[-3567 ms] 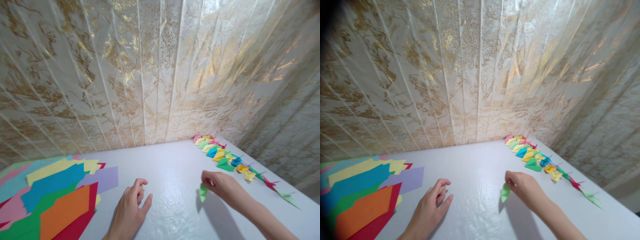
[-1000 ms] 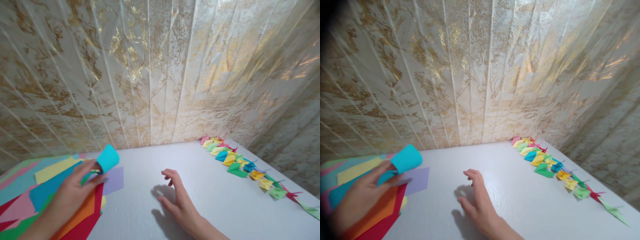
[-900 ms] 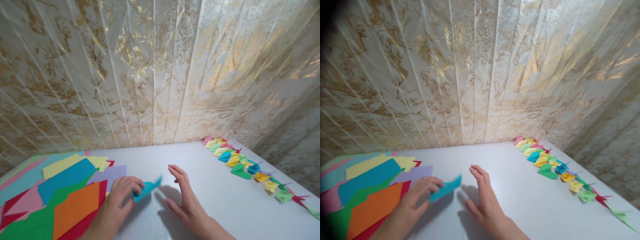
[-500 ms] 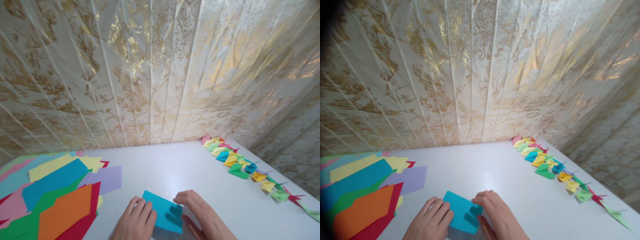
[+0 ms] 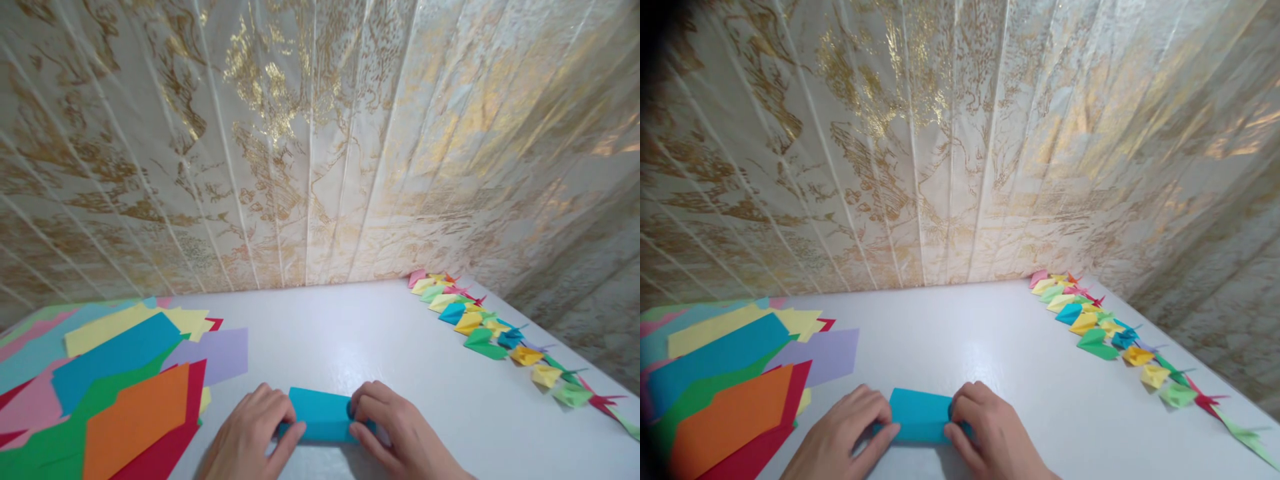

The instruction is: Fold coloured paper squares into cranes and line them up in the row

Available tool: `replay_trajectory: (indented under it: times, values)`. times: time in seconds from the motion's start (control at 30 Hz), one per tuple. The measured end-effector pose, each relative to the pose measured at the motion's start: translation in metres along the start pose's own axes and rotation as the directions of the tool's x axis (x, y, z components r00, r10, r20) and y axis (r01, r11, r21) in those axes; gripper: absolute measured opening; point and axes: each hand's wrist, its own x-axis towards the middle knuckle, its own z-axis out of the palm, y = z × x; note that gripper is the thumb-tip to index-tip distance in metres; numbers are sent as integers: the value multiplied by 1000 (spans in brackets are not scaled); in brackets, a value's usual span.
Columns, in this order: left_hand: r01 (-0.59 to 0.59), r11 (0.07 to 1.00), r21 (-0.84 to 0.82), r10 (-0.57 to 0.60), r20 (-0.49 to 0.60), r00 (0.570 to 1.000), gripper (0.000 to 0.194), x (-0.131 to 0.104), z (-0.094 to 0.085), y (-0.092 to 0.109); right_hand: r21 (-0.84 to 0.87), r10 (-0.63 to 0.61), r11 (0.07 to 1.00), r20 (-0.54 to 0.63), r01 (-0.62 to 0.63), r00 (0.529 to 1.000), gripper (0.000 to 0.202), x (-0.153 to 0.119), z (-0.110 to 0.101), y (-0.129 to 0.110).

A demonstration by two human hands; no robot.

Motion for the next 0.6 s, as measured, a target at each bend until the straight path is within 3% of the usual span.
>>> replay_trajectory:
  times: [0.13, 0.3, 0.37, 0.47, 0.6]
  values:
    - [149, 989, 10, -149, 18, 989, 21, 15, 7, -5, 19, 215, 976, 25, -215, 976, 12, 12, -6, -2]
    - [152, 988, -6, -152, -22, 988, 7, 19, 14, -6, 23, 249, 968, 0, -249, 969, 15, 20, 2, 3]
    - [132, 990, -56, -135, -56, 989, 23, 15, 15, -7, 14, 236, 972, -4, -236, 972, 18, 20, 3, 4]
    - [35, 999, -20, -37, -114, 993, 27, 7, 15, -10, 23, 222, 975, 16, -222, 975, 18, 20, 2, 4]
    - [-171, 958, 230, 206, -140, 968, 21, -3, 18, -17, 40, 215, 976, 26, -216, 976, 20, 18, 3, 6]
